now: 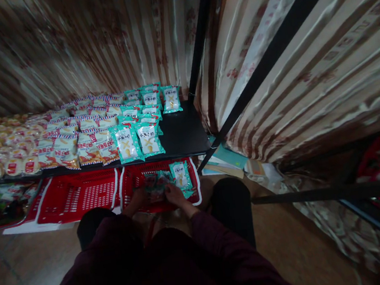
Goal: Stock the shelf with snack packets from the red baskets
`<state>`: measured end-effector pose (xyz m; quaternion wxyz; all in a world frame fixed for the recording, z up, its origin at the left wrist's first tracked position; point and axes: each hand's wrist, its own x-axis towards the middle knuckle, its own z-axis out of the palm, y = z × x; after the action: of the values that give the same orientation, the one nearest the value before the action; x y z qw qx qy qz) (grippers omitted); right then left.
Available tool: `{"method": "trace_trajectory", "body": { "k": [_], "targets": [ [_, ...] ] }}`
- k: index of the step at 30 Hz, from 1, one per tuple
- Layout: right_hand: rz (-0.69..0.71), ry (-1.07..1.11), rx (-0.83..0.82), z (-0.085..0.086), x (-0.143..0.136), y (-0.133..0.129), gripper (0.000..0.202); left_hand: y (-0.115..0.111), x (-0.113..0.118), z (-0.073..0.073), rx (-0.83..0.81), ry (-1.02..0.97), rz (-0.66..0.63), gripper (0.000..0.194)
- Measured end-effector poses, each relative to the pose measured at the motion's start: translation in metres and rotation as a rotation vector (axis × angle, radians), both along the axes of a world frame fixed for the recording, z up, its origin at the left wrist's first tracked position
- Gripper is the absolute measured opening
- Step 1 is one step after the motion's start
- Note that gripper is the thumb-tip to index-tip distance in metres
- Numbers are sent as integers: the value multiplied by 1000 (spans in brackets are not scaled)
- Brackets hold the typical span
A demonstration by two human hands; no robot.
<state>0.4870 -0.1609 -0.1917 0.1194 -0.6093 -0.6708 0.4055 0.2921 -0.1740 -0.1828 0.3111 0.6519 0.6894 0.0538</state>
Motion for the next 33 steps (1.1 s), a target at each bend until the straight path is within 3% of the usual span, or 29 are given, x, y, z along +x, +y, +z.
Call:
{"method": "trace_trajectory", "body": {
  "k": [5,10,14,18,20,22,27,33],
  "targets": [
    [-130,92,9,-9,0,12,35,1,-7,14,-37,-37,106,51],
    [-190,243,49,-10,-3,19,48,4,-7,32,-2,-161,44,47],
    [-188,268,150,1,-3,21,64,13,-3,40,1,-198,-21,41],
    [41,138,364,23,-1,22,61,22,2,49,1,-221,-68,36],
    [217,58,316,36,1,22,52,25,6,56,8,-242,-71,37],
    [305,-15,219,47,3,21,50,27,11,64,21,-270,-56,39],
    [212,-126,173,65,9,18,43,26,21,77,66,-343,63,53],
    [26,-87,178,67,18,15,35,18,35,71,105,-417,371,50]
  ]
}}
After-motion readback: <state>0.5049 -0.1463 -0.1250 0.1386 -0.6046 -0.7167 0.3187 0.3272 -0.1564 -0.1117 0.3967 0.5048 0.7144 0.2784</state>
